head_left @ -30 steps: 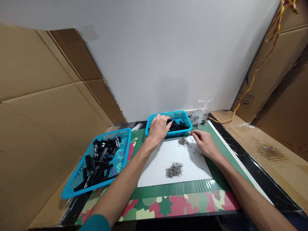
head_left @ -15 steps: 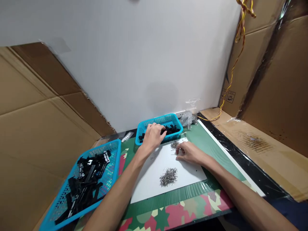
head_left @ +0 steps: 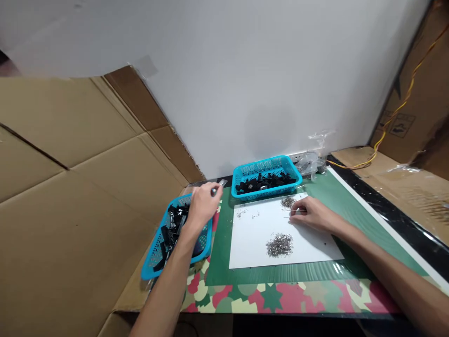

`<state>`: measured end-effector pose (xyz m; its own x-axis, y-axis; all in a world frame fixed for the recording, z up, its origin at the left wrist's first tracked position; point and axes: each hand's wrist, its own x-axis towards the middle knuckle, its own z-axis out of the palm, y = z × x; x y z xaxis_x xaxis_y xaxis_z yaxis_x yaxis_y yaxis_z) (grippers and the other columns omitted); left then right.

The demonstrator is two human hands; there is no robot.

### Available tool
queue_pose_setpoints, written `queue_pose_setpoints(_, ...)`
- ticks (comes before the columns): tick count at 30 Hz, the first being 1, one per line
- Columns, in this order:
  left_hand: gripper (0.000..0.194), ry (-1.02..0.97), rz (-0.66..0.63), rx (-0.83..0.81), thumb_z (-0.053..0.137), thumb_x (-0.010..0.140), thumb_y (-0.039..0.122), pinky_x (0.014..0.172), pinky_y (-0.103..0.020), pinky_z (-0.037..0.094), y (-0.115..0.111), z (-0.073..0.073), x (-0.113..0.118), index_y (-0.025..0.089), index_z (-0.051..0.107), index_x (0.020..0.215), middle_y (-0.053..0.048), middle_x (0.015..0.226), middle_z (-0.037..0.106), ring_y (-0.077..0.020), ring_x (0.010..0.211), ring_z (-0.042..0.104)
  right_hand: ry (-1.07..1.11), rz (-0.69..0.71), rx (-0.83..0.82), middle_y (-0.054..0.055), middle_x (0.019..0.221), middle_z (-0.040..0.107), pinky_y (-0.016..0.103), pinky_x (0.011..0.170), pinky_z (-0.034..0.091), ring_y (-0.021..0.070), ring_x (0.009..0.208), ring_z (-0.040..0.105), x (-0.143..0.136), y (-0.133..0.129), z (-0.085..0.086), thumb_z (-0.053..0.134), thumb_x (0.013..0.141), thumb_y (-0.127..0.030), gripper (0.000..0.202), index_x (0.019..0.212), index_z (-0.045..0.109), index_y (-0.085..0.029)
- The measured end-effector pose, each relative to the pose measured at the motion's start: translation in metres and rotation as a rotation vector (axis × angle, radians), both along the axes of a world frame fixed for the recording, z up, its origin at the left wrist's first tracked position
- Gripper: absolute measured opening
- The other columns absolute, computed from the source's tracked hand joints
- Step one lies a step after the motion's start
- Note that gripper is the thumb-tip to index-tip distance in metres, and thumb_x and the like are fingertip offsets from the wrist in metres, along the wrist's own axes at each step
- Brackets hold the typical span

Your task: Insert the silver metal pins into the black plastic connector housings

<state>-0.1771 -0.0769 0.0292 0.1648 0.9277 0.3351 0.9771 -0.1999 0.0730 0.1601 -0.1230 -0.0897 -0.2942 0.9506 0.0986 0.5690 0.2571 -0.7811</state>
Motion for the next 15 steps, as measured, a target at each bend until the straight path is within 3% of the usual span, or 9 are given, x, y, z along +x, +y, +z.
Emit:
queue_pose_setpoints(4,0.028,0.11,0.146,-0.132,0.053,0.098,0.033,0.08,-0.034,0.049,0.002,0.018,-0.063,0.02,0.079,0.1,-0.009,0.106,0.081,-0.0285,0.097,0.074,-0.025,-0.019,0.002,0.001,0.059,0.061,0.028,0.056,0.032,0.0164,0.056,0.05,0.0,0.0,-0.001,0.074,0.08,-0.031,0.015,0.074,0.08,-0.018)
queue_pose_setpoints(7,0.023,0.21,0.204,-0.27,0.06,0.094,0.034,0.072,-0.031,0.048,0.001,0.02,-0.091,0.02,0.079,0.088,-0.01,0.094,0.081,-0.0285,0.089,0.075,-0.064,-0.028,-0.025,0.002,0.061,0.064,0.029,0.058,0.034,0.0167,0.059,0.051,-0.001,-0.001,-0.001,0.073,0.079,-0.026,0.011,0.076,0.079,-0.017)
queue_pose_setpoints(10,0.022,0.304,0.231,-0.358,0.062,0.093,0.035,0.069,-0.03,0.046,-0.004,0.011,-0.101,0.021,0.077,0.085,-0.009,0.092,0.08,-0.0281,0.088,0.075,-0.09,-0.023,-0.054,0.003,0.063,0.065,0.03,0.059,0.034,0.0175,0.061,0.053,0.0,-0.002,-0.001,0.071,0.08,-0.026,0.013,0.075,0.079,-0.017)
queue_pose_setpoints(15,0.02,0.462,0.241,-0.419,0.065,0.091,0.037,0.074,-0.033,0.049,-0.008,-0.007,-0.095,0.02,0.074,0.083,-0.013,0.097,0.079,-0.0315,0.095,0.074,-0.087,-0.029,-0.065,0.004,0.062,0.067,0.031,0.058,0.034,0.0185,0.061,0.054,0.0,-0.002,0.0,0.072,0.079,-0.026,0.013,0.071,0.079,-0.018)
